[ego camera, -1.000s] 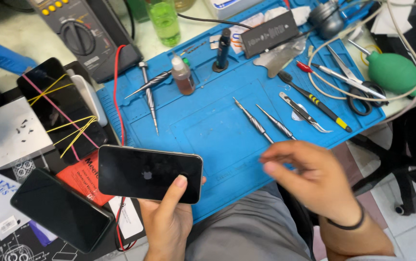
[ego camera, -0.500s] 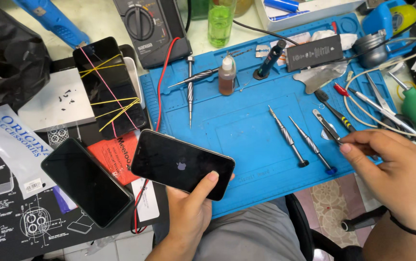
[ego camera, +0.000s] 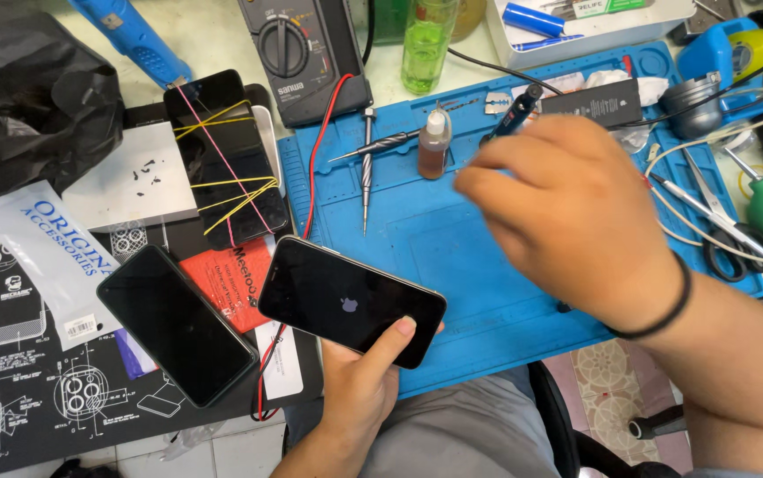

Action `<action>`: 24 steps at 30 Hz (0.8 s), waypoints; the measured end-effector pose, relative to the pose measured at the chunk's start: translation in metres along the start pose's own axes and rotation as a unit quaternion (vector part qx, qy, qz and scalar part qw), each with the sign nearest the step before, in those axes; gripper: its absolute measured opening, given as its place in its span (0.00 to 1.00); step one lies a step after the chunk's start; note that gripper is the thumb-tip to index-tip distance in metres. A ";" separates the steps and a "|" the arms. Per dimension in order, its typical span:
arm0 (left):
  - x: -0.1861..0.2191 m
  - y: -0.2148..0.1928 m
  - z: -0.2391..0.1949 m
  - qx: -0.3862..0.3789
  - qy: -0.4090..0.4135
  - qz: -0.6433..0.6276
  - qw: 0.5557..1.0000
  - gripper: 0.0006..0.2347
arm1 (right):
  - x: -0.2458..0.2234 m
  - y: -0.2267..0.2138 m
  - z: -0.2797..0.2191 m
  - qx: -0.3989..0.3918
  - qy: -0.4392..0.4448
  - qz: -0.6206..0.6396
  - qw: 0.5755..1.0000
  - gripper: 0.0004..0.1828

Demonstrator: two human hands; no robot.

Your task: The person holds a smartphone and presses the power button to wake the screen. They then use a small metal tool to press the side buttons and test the touch screen by entering a passcode. The phone is placed on the workbench at the end.

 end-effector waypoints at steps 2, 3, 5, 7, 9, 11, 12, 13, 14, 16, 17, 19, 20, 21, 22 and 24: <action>-0.001 -0.001 -0.002 -0.006 0.009 -0.004 1.000 0.15 | -0.006 0.030 0.021 -0.017 -0.077 -0.033 0.996 0.10; -0.001 -0.001 -0.002 -0.008 0.016 -0.007 1.000 0.15 | -0.004 0.049 0.033 -0.045 -0.085 -0.046 0.994 0.10; -0.001 -0.001 -0.002 -0.014 0.020 -0.017 1.000 0.15 | 0.005 0.085 0.058 -0.088 -0.093 -0.108 0.986 0.10; 0.001 0.001 -0.003 -0.020 0.026 -0.025 0.999 0.15 | 0.010 0.114 0.072 -0.130 -0.097 -0.174 0.971 0.09; 0.005 0.004 -0.002 -0.027 0.034 -0.030 0.999 0.15 | 0.013 0.138 0.078 -0.180 -0.104 -0.214 0.955 0.09; 0.005 0.004 0.000 -0.016 0.019 -0.045 0.999 0.17 | 0.014 0.157 0.076 -0.233 -0.089 -0.233 0.940 0.07; 0.004 0.003 0.000 -0.009 0.010 -0.054 0.998 0.18 | 0.015 0.164 0.074 -0.261 -0.082 -0.241 0.931 0.07; 0.004 0.002 0.000 -0.011 0.009 -0.059 0.998 0.18 | 0.013 0.169 0.071 -0.263 -0.081 -0.242 0.930 0.07; 0.003 0.001 -0.001 -0.013 0.009 -0.065 0.998 0.19 | 0.013 0.171 0.069 -0.265 -0.080 -0.243 0.930 0.07; 0.002 0.001 0.001 -0.022 0.012 -0.066 0.998 0.18 | 0.016 0.168 0.070 -0.254 -0.086 -0.250 0.930 0.08; 0.002 0.000 0.000 -0.026 0.013 -0.061 0.998 0.18 | 0.016 0.164 0.071 -0.244 -0.093 -0.254 0.931 0.08; 0.001 0.000 0.000 -0.031 0.013 -0.057 0.998 0.17 | 0.018 0.151 0.073 -0.202 -0.106 -0.244 0.943 0.10; 0.001 0.000 0.000 -0.032 0.011 -0.059 0.998 0.17 | 0.020 0.140 0.076 -0.170 -0.111 -0.230 0.952 0.14; 0.001 0.000 0.001 -0.033 0.010 -0.061 0.998 0.17 | 0.022 0.129 0.079 -0.137 -0.116 -0.216 0.960 0.17; 0.000 0.000 0.001 -0.032 0.009 -0.059 0.998 0.17 | 0.027 0.116 0.081 -0.115 -0.096 -0.170 0.974 0.13; 0.001 0.000 0.001 -0.029 0.008 -0.055 0.998 0.18 | 0.038 0.088 0.088 -0.069 -0.056 -0.075 0.993 0.11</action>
Point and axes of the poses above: each hand's wrist, its own z-axis towards the middle knuckle, its own y-axis out of the palm, x = y × z, the point moved 5 cm from there along z, towards the middle knuckle, and after that the axes turned 6 degrees about x, right-handed, at the moved point
